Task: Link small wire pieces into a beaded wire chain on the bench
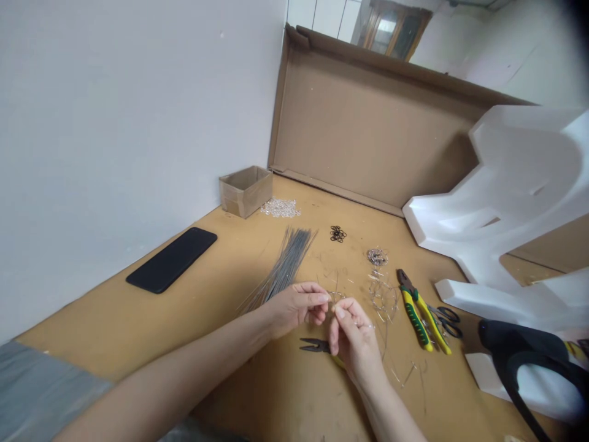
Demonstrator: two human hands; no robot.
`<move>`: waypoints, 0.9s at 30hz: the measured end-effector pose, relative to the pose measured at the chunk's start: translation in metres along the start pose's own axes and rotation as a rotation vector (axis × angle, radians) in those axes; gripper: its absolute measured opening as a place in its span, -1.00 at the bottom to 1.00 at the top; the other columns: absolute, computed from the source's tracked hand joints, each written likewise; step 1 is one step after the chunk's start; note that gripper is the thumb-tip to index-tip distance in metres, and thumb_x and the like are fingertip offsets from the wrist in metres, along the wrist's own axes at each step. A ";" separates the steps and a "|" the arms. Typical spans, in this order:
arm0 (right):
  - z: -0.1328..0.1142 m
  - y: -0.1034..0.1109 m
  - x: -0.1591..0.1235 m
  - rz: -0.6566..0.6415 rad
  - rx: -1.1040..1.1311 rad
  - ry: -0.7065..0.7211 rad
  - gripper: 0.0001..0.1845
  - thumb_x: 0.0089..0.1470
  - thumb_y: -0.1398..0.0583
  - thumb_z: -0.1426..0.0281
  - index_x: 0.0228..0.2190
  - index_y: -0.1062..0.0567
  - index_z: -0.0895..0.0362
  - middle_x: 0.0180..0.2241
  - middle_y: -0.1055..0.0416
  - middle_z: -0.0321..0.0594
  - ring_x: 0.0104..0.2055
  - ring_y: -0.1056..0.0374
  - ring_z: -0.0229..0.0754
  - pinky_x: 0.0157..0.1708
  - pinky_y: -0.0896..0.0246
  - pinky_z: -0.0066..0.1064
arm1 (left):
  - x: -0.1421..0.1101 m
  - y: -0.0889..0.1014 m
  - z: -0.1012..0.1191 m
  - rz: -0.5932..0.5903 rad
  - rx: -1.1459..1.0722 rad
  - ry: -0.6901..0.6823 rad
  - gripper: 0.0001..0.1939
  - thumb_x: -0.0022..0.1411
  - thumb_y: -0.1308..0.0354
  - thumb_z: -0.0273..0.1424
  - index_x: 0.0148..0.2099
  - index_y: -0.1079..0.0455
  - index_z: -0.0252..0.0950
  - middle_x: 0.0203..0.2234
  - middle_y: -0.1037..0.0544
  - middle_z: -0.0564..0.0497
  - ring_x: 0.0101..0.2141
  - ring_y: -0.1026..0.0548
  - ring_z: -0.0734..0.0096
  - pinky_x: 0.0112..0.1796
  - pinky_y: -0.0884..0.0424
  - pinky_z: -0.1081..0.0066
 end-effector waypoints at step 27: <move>-0.004 -0.008 -0.005 0.092 -0.050 0.048 -0.75 0.08 -0.13 0.21 -0.48 -0.27 0.12 -0.75 -0.32 -0.43 -0.76 -0.15 -0.37 -0.66 -0.05 -0.51 | 0.002 0.001 -0.012 -0.048 -0.096 0.034 -0.81 -0.12 -0.32 -0.39 -0.47 -0.40 -0.40 -0.66 -0.44 0.09 -0.64 -0.36 0.63 -0.55 -0.28 0.56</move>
Point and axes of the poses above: each hand's wrist, its own x-axis towards the middle knuckle, its own y-axis out of the back of the hand, z = x × y, the point moved 2 cm from there along x, towards the middle knuckle
